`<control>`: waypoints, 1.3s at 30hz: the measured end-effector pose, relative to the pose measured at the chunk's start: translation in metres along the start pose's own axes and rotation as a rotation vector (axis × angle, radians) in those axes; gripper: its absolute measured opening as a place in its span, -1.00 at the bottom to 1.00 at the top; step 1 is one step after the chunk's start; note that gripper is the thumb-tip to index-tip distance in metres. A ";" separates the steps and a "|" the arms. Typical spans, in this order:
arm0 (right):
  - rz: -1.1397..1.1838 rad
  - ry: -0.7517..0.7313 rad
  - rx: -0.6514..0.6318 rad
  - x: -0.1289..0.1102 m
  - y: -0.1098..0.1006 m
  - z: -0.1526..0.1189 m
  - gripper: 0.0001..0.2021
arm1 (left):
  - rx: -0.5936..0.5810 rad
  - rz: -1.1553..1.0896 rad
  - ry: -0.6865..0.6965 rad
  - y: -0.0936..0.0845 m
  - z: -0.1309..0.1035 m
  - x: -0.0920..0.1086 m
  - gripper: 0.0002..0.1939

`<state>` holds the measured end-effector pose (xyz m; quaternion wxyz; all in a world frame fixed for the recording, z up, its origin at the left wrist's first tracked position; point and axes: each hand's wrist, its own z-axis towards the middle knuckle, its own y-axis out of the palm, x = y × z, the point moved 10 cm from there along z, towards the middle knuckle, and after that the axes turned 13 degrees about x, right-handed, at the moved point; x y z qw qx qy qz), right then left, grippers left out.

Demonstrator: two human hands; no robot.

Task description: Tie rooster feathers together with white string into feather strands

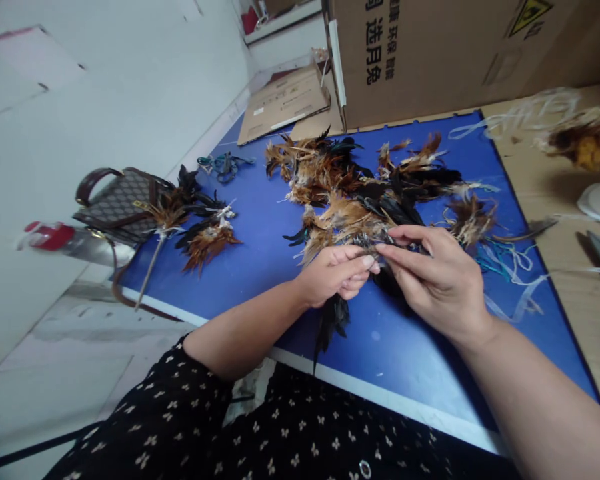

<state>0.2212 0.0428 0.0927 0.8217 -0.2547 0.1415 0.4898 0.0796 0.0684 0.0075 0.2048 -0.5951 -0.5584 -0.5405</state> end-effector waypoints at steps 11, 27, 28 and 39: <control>0.121 0.026 -0.112 -0.004 0.020 -0.007 -0.36 | -0.017 0.066 0.098 0.002 0.001 -0.003 -0.55; 0.108 0.355 -0.325 0.029 0.027 -0.023 -0.54 | 0.057 -0.022 0.027 -0.005 0.004 0.007 -0.77; 0.109 0.363 -0.353 0.030 0.026 -0.021 -0.62 | 0.063 -0.031 0.034 -0.007 0.005 0.008 -0.78; 0.203 0.253 -0.403 0.004 0.014 0.004 -0.80 | -0.140 0.373 -0.007 -0.001 -0.002 -0.009 -0.78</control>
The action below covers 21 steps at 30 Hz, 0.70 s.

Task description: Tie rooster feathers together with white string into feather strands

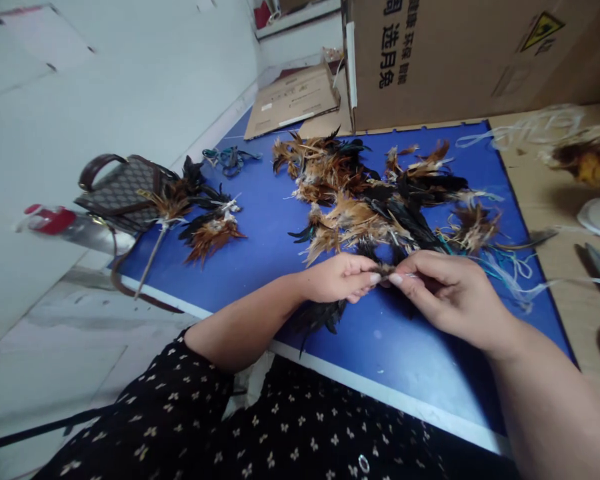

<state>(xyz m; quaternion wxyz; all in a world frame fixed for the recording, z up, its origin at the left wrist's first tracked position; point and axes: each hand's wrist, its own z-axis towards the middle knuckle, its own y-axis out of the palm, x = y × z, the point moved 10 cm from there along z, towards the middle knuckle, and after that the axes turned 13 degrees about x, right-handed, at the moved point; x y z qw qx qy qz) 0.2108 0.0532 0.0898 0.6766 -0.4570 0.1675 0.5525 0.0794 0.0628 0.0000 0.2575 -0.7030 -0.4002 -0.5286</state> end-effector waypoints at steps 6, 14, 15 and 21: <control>0.087 0.054 -0.063 0.000 0.009 0.004 -0.74 | -0.170 0.148 0.016 0.027 -0.012 -0.006 -0.82; 0.063 0.222 -0.003 0.026 0.008 0.000 -0.57 | -0.007 -0.103 0.139 0.008 -0.007 0.020 -0.74; 0.032 0.201 0.006 0.026 0.008 0.000 -0.57 | 0.035 -0.135 0.146 0.003 -0.004 0.021 -0.73; -0.152 -0.092 -0.015 0.008 0.020 -0.008 -0.78 | 0.307 0.087 0.224 -0.026 0.005 0.020 -0.70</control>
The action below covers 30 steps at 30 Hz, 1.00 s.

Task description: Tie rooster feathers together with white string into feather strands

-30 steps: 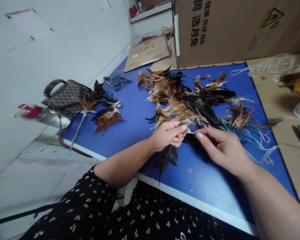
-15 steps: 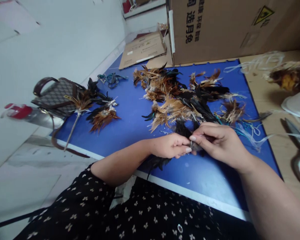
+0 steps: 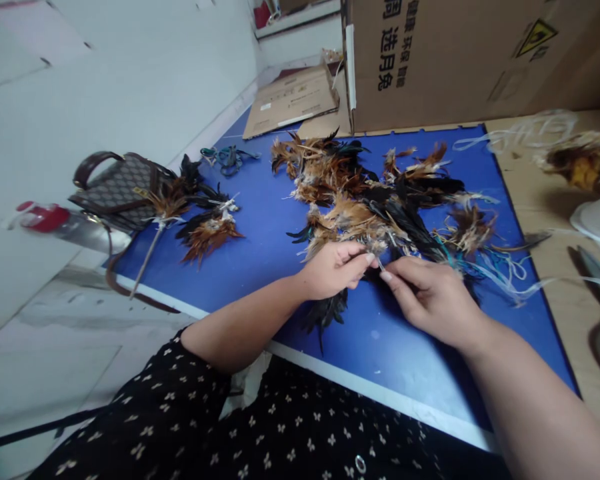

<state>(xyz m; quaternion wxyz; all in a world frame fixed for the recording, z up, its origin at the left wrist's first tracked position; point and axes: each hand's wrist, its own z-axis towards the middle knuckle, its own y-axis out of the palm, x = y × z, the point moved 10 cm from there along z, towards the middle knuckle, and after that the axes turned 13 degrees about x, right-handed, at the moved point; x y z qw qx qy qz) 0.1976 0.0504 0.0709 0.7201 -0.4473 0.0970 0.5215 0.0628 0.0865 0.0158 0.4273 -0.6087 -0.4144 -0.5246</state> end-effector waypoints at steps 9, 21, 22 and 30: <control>-0.136 -0.198 -0.049 -0.031 0.004 0.000 -0.83 | -0.165 0.629 0.411 0.030 -0.018 0.014 -0.78; 0.379 0.478 0.253 0.025 -0.013 -0.004 -0.72 | 0.050 -0.137 0.088 0.006 -0.012 0.016 -0.75; 0.381 0.479 0.274 0.024 -0.012 -0.005 -0.72 | 0.082 -0.163 0.066 0.006 -0.011 0.012 -0.77; 0.200 0.553 0.371 0.027 -0.008 -0.010 -0.63 | 0.237 0.238 0.422 0.003 -0.021 0.032 -0.79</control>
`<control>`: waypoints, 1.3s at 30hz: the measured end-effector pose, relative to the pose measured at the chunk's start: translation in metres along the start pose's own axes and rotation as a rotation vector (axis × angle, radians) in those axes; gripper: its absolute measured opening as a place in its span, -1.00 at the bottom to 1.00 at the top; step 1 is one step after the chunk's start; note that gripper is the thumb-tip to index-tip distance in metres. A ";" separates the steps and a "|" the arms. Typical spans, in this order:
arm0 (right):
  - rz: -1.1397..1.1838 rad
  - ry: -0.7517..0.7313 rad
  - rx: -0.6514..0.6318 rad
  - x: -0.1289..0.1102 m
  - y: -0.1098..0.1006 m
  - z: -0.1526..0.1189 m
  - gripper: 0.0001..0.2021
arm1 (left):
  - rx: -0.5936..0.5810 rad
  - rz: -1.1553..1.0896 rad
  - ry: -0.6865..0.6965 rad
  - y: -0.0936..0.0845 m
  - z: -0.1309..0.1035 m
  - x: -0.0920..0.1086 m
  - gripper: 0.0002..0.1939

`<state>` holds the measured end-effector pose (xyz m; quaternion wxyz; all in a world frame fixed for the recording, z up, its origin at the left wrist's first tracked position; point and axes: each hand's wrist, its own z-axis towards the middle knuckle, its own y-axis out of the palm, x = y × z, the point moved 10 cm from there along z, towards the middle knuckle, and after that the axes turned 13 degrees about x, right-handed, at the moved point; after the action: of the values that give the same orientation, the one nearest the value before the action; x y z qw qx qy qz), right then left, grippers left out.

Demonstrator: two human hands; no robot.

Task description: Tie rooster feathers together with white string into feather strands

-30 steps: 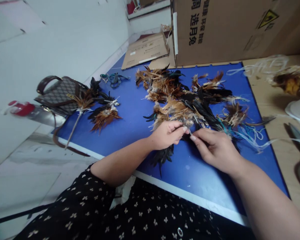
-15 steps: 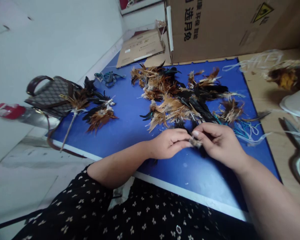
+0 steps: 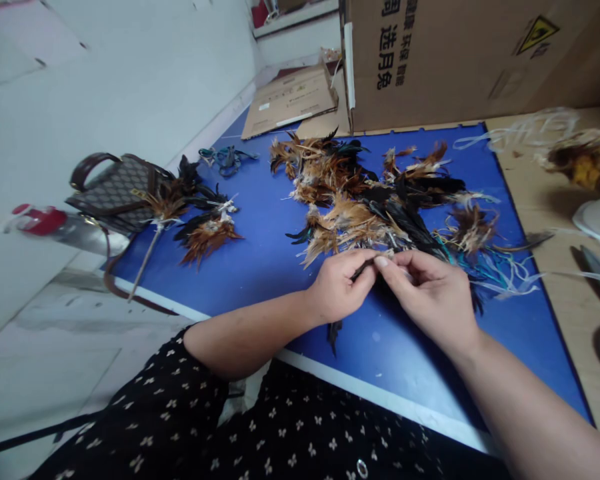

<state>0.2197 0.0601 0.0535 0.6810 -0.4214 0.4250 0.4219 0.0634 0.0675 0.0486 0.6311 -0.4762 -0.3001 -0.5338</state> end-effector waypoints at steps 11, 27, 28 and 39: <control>0.030 -0.103 -0.070 -0.014 0.005 -0.002 -0.54 | -0.090 -0.348 -0.103 0.013 -0.001 -0.019 -0.62; -0.108 -0.196 -0.136 -0.015 0.016 -0.013 -0.38 | -0.038 -0.722 -0.672 0.025 -0.013 -0.026 -0.52; -0.115 -0.205 -0.128 -0.016 0.018 -0.015 -0.35 | -0.013 -0.710 -0.678 0.025 -0.014 -0.028 -0.53; -0.174 -0.338 -0.096 -0.024 0.025 -0.022 -0.45 | 0.094 -0.438 -0.448 0.015 0.004 -0.041 -0.77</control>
<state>0.1844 0.0417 0.0638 0.7556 -0.4119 0.2460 0.4460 0.0677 0.0868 0.0098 0.4406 -0.4764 -0.5515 -0.5242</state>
